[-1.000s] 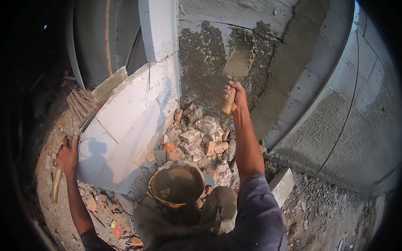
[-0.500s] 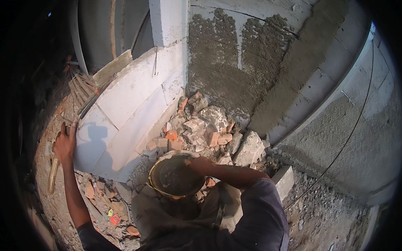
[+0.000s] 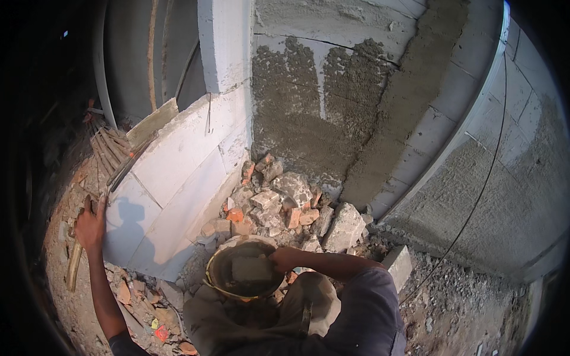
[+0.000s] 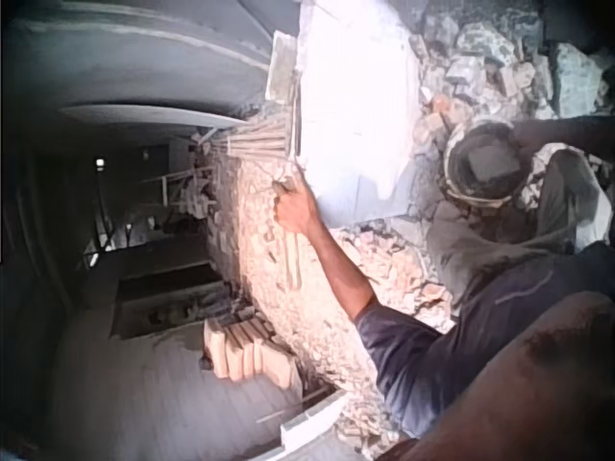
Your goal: The person scoops cement from a bucket using a trowel and applies it to a vertical wall. The person repeatedly smooths the cement on the wall surface.
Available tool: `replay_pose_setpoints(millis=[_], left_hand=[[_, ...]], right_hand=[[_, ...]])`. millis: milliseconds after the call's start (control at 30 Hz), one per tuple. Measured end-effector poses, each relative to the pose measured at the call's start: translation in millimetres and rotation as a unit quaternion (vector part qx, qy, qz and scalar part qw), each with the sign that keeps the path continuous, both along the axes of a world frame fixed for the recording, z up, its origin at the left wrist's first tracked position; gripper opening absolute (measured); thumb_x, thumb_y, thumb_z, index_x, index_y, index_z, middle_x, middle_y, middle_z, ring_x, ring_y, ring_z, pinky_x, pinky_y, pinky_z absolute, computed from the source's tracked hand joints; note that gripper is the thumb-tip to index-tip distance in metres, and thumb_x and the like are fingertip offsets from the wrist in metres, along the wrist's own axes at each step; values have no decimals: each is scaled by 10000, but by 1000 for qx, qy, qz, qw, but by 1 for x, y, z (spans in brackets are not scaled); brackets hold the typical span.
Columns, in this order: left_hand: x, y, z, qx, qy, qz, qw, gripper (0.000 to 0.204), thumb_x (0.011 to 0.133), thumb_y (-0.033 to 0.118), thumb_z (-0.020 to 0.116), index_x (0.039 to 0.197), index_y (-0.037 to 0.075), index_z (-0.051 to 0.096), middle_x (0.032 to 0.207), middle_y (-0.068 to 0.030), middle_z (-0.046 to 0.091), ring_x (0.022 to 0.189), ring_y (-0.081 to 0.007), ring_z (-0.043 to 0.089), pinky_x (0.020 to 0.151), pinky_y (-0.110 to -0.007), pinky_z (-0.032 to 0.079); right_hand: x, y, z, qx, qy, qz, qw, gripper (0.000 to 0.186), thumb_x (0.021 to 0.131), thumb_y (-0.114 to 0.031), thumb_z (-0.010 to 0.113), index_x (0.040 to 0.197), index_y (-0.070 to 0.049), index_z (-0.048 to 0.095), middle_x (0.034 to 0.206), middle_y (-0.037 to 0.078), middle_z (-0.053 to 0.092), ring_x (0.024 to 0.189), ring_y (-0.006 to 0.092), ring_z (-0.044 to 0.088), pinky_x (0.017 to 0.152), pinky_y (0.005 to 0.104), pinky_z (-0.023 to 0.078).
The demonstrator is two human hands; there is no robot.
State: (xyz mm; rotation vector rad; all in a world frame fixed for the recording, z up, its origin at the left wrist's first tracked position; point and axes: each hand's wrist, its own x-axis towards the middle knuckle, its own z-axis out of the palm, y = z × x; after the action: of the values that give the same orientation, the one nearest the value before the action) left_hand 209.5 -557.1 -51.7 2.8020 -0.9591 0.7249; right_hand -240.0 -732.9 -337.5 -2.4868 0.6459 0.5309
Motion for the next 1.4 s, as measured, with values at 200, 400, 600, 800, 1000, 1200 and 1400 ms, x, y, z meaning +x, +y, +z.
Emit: replay_pose_setpoints(millis=[200,400,600,800,1000,1200,1400], left_hand=[[-2,-3,-2,-5,-8,-8,1000,741,887,673,341,1342,106,493,1054,-253,638,957,-392,632,882,-471,475],[4,1,-2,-6,-25,-5,1000,721,897,653,339,1328,99,504,1028,-248,647,929,-391,639,876,-476,477],[-9,-2,8,24,12,15,1000,715,901,651,330,1322,101,508,1027,-258,641,950,-389,632,868,-479,482],[5,0,-5,5,-4,18,1000,719,890,671,328,1353,143,481,1046,-232,646,970,-395,626,877,-482,477],[10,-7,-10,18,44,25,999,807,837,754,298,1383,178,447,1074,-215,651,1024,-385,614,888,-464,475],[19,0,-7,15,18,24,999,851,821,785,270,1374,165,456,1029,-229,659,1006,-360,631,864,-459,492],[11,-12,-11,13,6,9,1000,808,849,743,297,1352,140,488,994,-217,668,979,-347,643,846,-473,500]], right_hand=[[-12,-26,143,12,-231,-48,972,252,719,-216,689,868,-20,634,775,163,640,782,337,631,693,446,482],[-79,-114,279,279,-442,-181,833,121,775,-85,635,703,-33,553,621,21,580,596,100,590,526,241,479],[-84,-164,94,576,-557,-419,426,98,852,-111,593,816,-49,527,648,37,549,516,133,544,454,268,498],[-51,-37,37,197,-104,-227,948,417,695,-345,641,907,12,685,800,154,670,760,260,653,696,395,496],[6,-15,3,-90,16,60,994,224,751,-217,646,837,-15,687,799,186,667,767,358,666,650,430,537],[70,14,-3,-172,20,91,981,108,729,-145,649,734,-52,702,746,140,670,717,306,681,629,413,551],[53,3,-59,-62,82,184,977,199,733,-189,625,765,-6,696,784,195,675,782,377,673,635,443,548]])
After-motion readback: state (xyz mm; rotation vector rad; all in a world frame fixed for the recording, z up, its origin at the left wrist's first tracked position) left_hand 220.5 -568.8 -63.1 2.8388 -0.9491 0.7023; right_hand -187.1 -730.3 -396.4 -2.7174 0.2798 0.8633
